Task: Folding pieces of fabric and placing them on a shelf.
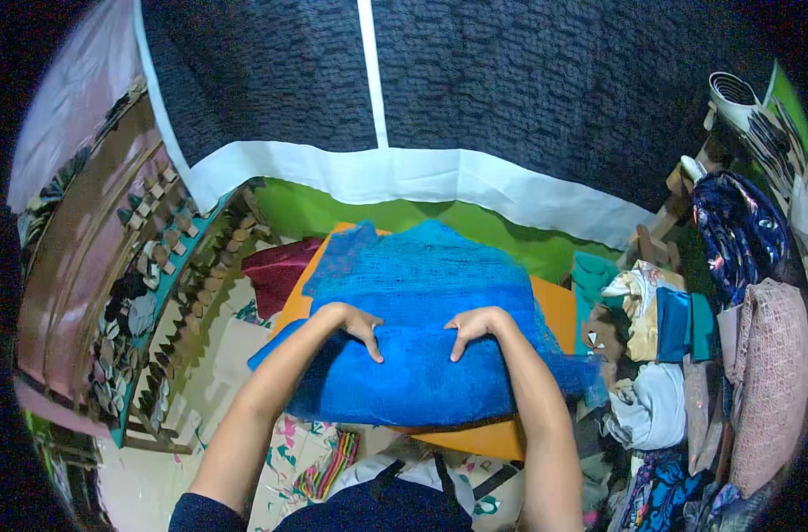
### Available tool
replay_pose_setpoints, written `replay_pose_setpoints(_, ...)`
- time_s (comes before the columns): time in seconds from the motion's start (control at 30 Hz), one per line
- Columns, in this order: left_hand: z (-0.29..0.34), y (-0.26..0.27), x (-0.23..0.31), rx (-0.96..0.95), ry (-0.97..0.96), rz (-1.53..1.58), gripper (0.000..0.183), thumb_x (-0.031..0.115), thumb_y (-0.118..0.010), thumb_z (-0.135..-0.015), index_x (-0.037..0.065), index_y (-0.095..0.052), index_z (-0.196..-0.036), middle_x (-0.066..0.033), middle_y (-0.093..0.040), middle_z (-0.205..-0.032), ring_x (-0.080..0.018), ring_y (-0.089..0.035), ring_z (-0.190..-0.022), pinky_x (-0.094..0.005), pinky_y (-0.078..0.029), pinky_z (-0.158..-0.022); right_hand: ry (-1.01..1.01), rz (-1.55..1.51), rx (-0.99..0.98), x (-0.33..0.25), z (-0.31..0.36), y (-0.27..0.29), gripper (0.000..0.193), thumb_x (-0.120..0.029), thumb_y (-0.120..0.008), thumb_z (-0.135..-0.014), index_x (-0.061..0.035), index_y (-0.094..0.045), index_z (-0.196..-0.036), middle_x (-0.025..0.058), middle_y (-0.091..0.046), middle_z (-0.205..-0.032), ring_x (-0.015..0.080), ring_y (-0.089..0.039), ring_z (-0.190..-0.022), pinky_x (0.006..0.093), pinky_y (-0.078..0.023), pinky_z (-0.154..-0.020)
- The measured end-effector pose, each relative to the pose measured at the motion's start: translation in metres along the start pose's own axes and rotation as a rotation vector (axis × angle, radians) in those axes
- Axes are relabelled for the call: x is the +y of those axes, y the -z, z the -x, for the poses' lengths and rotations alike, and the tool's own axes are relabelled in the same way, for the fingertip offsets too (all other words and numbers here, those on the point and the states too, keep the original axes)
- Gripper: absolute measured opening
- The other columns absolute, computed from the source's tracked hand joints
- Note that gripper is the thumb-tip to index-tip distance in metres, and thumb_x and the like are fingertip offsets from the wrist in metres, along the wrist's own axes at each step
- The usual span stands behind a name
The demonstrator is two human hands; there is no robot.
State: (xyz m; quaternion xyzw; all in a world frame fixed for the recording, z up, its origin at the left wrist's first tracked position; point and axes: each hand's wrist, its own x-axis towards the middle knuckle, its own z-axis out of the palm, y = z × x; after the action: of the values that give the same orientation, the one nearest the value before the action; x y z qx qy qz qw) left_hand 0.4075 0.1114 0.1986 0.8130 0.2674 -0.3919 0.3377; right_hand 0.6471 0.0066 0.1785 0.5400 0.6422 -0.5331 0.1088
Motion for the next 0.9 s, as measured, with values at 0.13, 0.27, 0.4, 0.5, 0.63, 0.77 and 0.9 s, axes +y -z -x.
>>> replay_pose_setpoints(0.13,-0.037,-0.002,0.01,0.357,0.079,-0.298,0.101,0.051,-0.07,-0.055,0.015,-0.024,-0.137,-0.0178,-0.04,-0.129,-0.0335,-0.033,-0.123,-0.0545,-0.021,-0.101,-0.162,-0.099,0.089,0.047,-0.043,-0.002,0.089,-0.033,-0.074,-0.053,0.0103,-0.041,-0.122,0.0232,-0.038,-0.131,0.0262,-0.042,-0.118,0.0317,-0.035,-0.096)
replay_pose_setpoints(0.27,-0.075,-0.056,0.005,0.737,0.063,-0.355,0.061,0.034,-0.04,-0.08,0.016,-0.029,-0.137,-0.0175,-0.04,-0.128,-0.0315,-0.034,-0.123,-0.0576,-0.016,-0.102,-0.34,0.104,0.483,0.027,-0.057,-0.03,0.063,-0.027,-0.059,-0.062,-0.0008,-0.049,-0.118,0.0234,-0.049,-0.119,0.0322,-0.043,-0.114,0.0412,-0.027,-0.1)
replay_pose_setpoints(0.4,-0.091,-0.075,-0.015,1.075,-0.014,-0.313,0.06,0.032,-0.042,-0.08,0.019,-0.03,-0.136,-0.0152,-0.035,-0.134,-0.0307,-0.03,-0.126,-0.0588,-0.016,-0.101,-0.218,0.572,1.15,-0.028,-0.055,-0.087,0.054,-0.029,-0.057,-0.071,-0.013,-0.049,-0.122,0.0162,-0.042,-0.128,0.0329,-0.033,-0.123,0.0578,-0.016,-0.101)
replay_pose_setpoints(0.5,-0.08,-0.06,-0.007,1.14,-0.135,-0.378,0.059,0.026,-0.045,-0.078,0.022,-0.032,-0.135,-0.0127,-0.033,-0.137,-0.0304,-0.031,-0.126,-0.0587,-0.02,-0.1,-0.133,0.499,1.248,-0.025,-0.04,-0.096,0.049,-0.031,-0.053,-0.078,-0.0168,-0.047,-0.124,0.0127,-0.038,-0.133,0.0335,-0.03,-0.125,0.0582,-0.014,-0.102)
replay_pose_setpoints(0.63,-0.086,-0.058,-0.006,1.086,-0.163,-0.359,0.054,0.026,-0.049,-0.079,0.021,-0.038,-0.131,-0.0096,-0.037,-0.135,-0.0304,-0.033,-0.124,-0.0571,-0.021,-0.1,-0.136,0.476,1.122,0.013,-0.032,-0.085,0.047,-0.034,-0.049,-0.082,-0.0221,-0.044,-0.128,0.0098,-0.035,-0.137,0.0315,-0.03,-0.126,0.0571,-0.015,-0.102)
replay_pose_setpoints(0.77,-0.047,-0.073,0.028,1.15,0.042,-0.2,0.06,0.049,-0.05,-0.079,0.01,-0.048,-0.124,-0.0144,-0.042,-0.13,-0.033,-0.035,-0.122,-0.0525,-0.019,-0.102,-0.145,0.418,1.086,0.026,-0.047,-0.086,0.046,-0.035,-0.045,-0.085,-0.0237,-0.041,-0.13,0.0069,-0.033,-0.138,0.031,-0.03,-0.126,0.0567,-0.015,-0.102)
replay_pose_setpoints(0.9,-0.007,-0.121,0.063,0.893,-0.171,-0.2,0.065,0.049,-0.051,-0.077,0.014,-0.038,-0.131,-0.014,-0.032,-0.137,-0.0312,-0.032,-0.124,-0.0516,-0.024,-0.099,-0.139,0.388,1.044,0.037,-0.047,-0.087,0.047,-0.035,-0.045,-0.085,-0.0234,-0.04,-0.13,0.0078,-0.034,-0.137,0.0305,-0.031,-0.126,0.0563,-0.016,-0.102)
